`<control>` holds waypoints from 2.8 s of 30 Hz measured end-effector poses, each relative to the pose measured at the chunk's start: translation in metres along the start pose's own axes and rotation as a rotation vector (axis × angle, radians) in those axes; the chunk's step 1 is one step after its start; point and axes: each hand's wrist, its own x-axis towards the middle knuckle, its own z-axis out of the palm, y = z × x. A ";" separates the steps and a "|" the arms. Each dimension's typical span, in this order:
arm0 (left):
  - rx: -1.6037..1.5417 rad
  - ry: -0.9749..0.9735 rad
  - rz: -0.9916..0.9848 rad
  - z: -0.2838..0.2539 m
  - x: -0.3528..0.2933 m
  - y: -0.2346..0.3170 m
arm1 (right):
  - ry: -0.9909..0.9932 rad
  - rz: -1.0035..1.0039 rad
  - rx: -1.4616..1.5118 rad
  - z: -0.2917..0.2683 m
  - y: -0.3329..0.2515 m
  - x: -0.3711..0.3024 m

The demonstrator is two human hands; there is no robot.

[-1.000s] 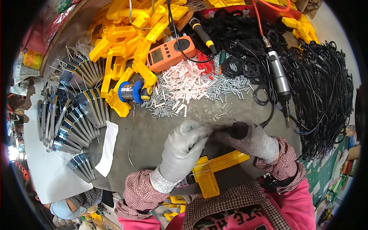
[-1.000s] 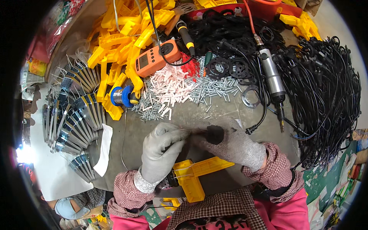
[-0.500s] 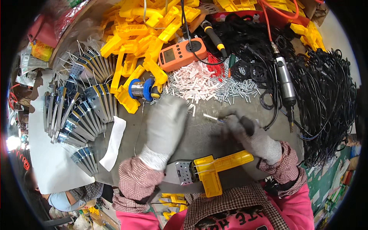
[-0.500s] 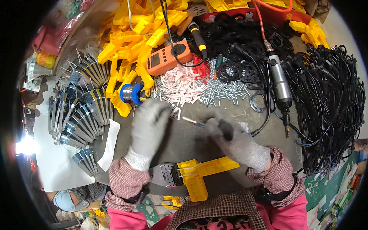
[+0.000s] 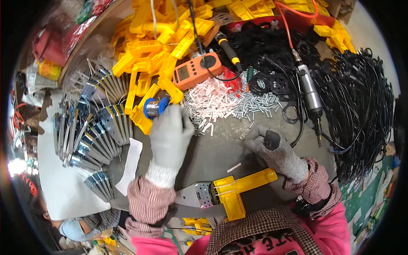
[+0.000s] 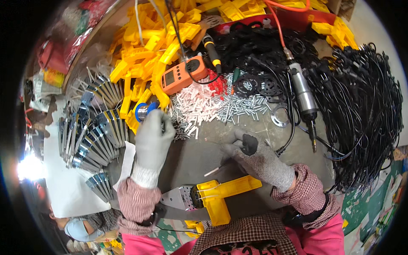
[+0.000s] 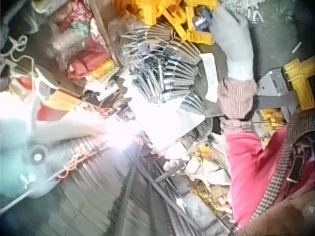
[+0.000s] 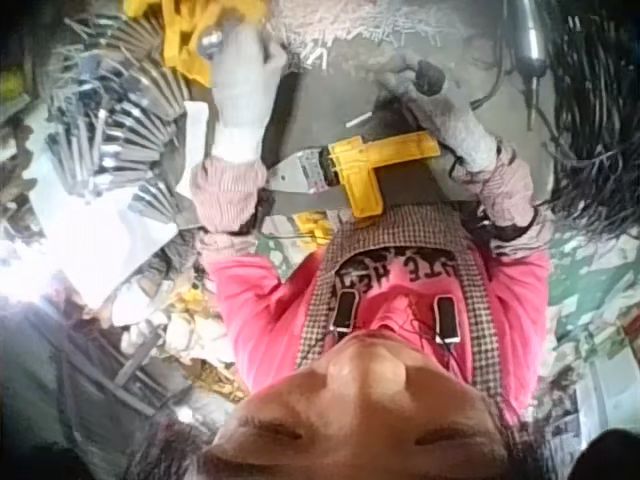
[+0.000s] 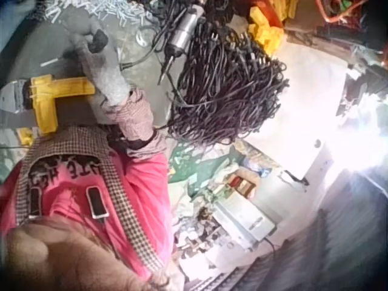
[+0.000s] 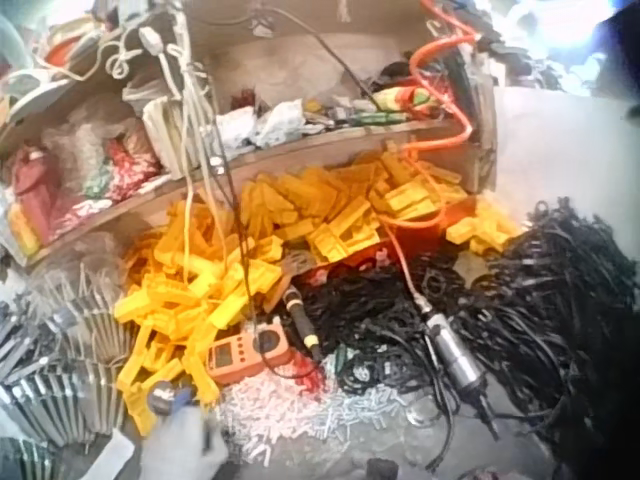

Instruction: Assembling and soldering electronic components into plastic housings on a workbench.

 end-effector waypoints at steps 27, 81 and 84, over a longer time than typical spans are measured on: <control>-1.108 -0.325 -0.051 -0.019 -0.032 0.046 | -0.118 0.126 -0.019 0.002 -0.013 -0.003; -0.017 -0.111 0.552 0.024 0.073 0.058 | 0.015 -0.229 -0.457 -0.020 0.024 -0.003; 0.449 -0.288 0.614 0.045 0.088 0.066 | -0.043 -0.248 -0.346 -0.031 0.037 0.011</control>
